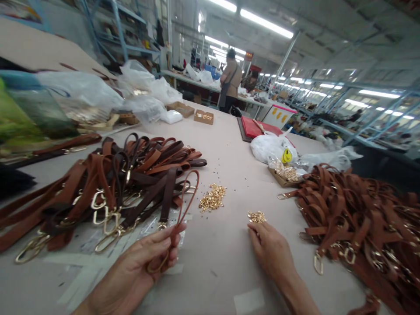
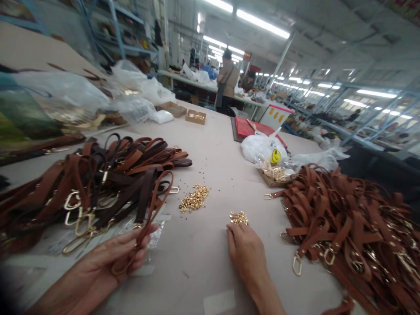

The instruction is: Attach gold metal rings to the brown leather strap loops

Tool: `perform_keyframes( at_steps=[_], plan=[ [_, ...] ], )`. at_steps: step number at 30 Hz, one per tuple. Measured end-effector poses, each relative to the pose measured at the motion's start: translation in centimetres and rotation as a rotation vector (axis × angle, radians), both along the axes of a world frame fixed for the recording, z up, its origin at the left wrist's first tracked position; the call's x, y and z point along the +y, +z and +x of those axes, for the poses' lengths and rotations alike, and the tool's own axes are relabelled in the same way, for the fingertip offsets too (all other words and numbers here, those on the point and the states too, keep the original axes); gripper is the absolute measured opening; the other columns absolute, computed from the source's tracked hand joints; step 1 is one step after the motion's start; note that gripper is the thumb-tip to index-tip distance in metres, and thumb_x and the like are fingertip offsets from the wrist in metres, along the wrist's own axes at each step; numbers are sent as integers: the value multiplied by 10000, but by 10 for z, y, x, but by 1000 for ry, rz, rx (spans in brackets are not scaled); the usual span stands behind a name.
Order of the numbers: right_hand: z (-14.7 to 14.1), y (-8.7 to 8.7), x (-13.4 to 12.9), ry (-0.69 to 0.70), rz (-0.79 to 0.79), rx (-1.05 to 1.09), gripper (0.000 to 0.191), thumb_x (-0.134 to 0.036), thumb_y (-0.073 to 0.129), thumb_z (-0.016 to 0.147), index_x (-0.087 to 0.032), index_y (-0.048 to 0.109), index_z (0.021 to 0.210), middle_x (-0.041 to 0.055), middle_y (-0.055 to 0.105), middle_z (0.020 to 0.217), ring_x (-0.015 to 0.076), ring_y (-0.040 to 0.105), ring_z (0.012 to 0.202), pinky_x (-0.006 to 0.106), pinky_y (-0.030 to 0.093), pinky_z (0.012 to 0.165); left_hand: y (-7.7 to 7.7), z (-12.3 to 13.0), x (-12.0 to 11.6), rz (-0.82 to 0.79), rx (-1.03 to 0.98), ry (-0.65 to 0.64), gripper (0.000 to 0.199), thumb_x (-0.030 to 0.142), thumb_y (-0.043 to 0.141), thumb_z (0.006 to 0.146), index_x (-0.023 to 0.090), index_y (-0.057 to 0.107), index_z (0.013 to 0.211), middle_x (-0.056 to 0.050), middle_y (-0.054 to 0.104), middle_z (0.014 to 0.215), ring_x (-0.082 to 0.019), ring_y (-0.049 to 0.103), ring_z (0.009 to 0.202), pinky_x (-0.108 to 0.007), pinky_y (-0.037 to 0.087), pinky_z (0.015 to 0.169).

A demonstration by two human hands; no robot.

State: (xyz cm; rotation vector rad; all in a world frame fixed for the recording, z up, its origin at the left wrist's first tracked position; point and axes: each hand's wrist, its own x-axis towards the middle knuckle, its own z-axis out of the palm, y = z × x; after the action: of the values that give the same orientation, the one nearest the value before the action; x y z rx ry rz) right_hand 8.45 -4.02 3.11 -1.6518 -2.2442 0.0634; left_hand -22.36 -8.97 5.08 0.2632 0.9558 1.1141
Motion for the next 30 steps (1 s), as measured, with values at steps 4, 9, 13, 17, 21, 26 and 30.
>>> perform_keyframes(
  at_steps=[4, 9, 13, 17, 21, 26, 30],
  plan=[
    [-47, 4, 9, 271, -22, 90, 210, -134, 501, 945, -203, 663, 1060, 60, 695, 971, 213, 620, 889, 333, 499, 804, 8, -3, 5, 46, 113, 1, 296, 161, 866, 654, 178, 766, 932, -36, 738, 911, -115, 644, 686, -196, 562, 654],
    [-103, -2, 21, 411, 33, -11, 255, -73, 521, 916, -161, 653, 1115, 84, 689, 989, 237, 587, 863, 358, 502, 792, 2, -9, 9, 50, 229, 54, 257, 246, 886, 645, 209, 745, 856, 27, 719, 747, -101, 646, 647, -180, 539, 654],
    [-121, -7, 38, 290, 40, -25, 193, -113, 533, 934, -162, 670, 1061, 72, 671, 861, 229, 610, 807, 335, 494, 742, -1, -14, 11, 67, 230, 40, 245, 256, 878, 648, 201, 746, 846, 30, 720, 733, -94, 636, 643, -171, 522, 644],
    [-119, 1, 52, 255, -101, 6, 144, -136, 562, 935, -197, 690, 959, 52, 669, 871, 197, 637, 815, 289, 481, 738, -2, -16, 11, 72, 191, 15, 215, 256, 852, 680, 191, 746, 855, 25, 724, 752, -90, 627, 656, -178, 519, 666],
    [-104, 9, 49, 336, -203, 65, 125, -173, 571, 935, -221, 684, 911, 27, 671, 869, 174, 641, 808, 271, 477, 747, -4, -18, 9, 58, 155, 30, 234, 270, 846, 684, 199, 744, 883, 25, 725, 741, -96, 634, 659, -189, 520, 673],
    [-86, 6, 33, 316, -177, 123, 200, -195, 510, 945, -220, 708, 933, 44, 699, 862, 195, 656, 813, 297, 488, 745, -7, -17, 8, 61, 146, 35, 238, 281, 841, 692, 184, 742, 886, 5, 732, 756, -107, 645, 681, -201, 526, 688],
    [-79, 4, 20, 186, -243, 322, 178, -246, 536, 908, -223, 711, 896, 35, 727, 848, 184, 676, 768, 281, 503, 706, -8, -13, 5, 66, 135, 34, 227, 277, 836, 700, 196, 746, 891, 10, 731, 757, -102, 643, 676, -205, 528, 701]
  ],
)
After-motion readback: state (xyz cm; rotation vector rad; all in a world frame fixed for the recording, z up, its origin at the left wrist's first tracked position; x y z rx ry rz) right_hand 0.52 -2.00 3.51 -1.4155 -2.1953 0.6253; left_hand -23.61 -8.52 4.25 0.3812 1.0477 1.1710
